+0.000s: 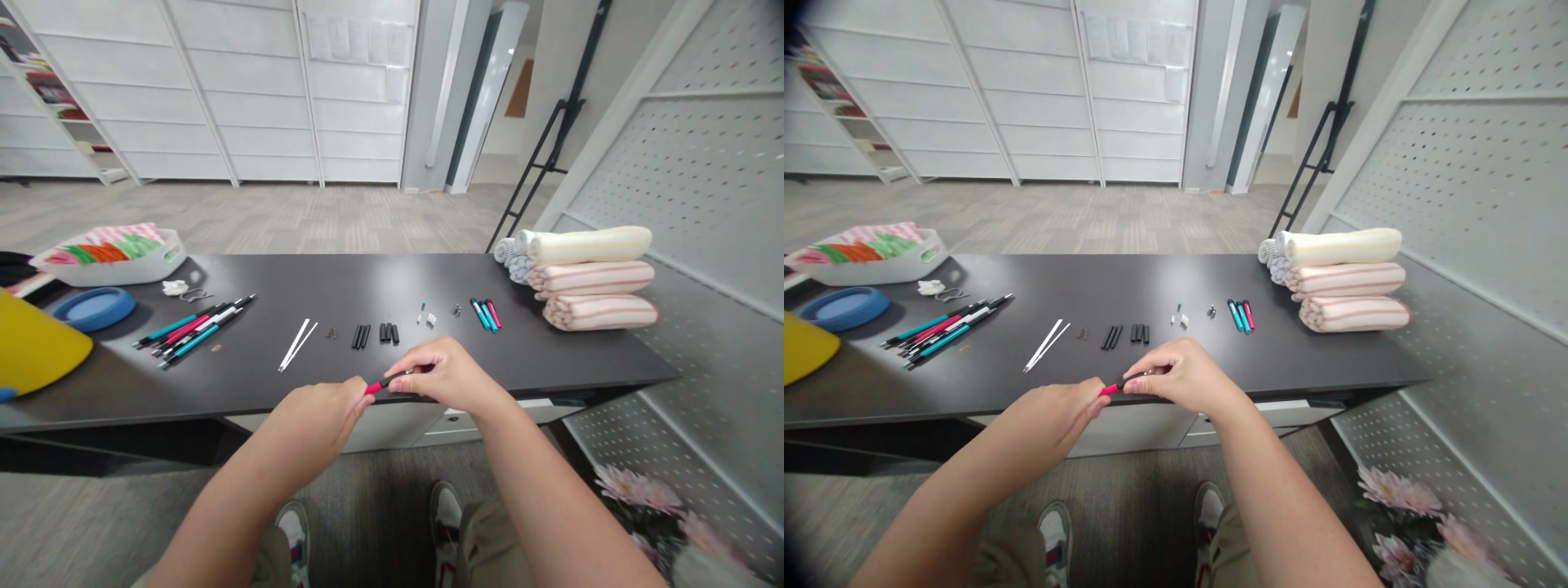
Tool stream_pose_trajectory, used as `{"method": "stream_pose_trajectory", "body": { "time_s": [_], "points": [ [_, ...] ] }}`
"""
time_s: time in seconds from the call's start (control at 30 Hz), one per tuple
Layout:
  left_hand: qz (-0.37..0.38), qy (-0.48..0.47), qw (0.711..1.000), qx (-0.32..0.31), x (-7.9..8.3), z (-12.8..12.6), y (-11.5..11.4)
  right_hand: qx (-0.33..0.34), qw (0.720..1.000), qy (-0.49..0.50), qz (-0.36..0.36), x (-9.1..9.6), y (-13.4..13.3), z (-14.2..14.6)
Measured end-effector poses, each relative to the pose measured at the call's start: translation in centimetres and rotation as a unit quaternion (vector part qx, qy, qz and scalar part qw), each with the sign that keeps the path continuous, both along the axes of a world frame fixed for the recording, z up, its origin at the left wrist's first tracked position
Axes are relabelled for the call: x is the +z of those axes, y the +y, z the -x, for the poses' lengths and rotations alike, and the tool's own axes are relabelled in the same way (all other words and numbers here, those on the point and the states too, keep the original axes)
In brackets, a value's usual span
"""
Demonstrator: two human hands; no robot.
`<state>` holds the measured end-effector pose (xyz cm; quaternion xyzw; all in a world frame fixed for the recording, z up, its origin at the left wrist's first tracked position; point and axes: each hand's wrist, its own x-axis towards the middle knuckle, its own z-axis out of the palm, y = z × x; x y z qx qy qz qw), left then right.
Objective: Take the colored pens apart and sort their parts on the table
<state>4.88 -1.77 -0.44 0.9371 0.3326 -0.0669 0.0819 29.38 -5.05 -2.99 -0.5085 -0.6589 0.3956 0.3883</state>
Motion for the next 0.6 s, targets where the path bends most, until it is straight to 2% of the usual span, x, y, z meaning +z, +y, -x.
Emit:
{"method": "stream_pose_trajectory", "body": {
  "time_s": [0.6],
  "points": [
    [0.061, -0.039, 0.997, 0.013, 0.0, 1.1, 0.0, 0.009, 0.999, 0.017, 0.030, 0.1, -0.1, -0.1]
  ]
}}
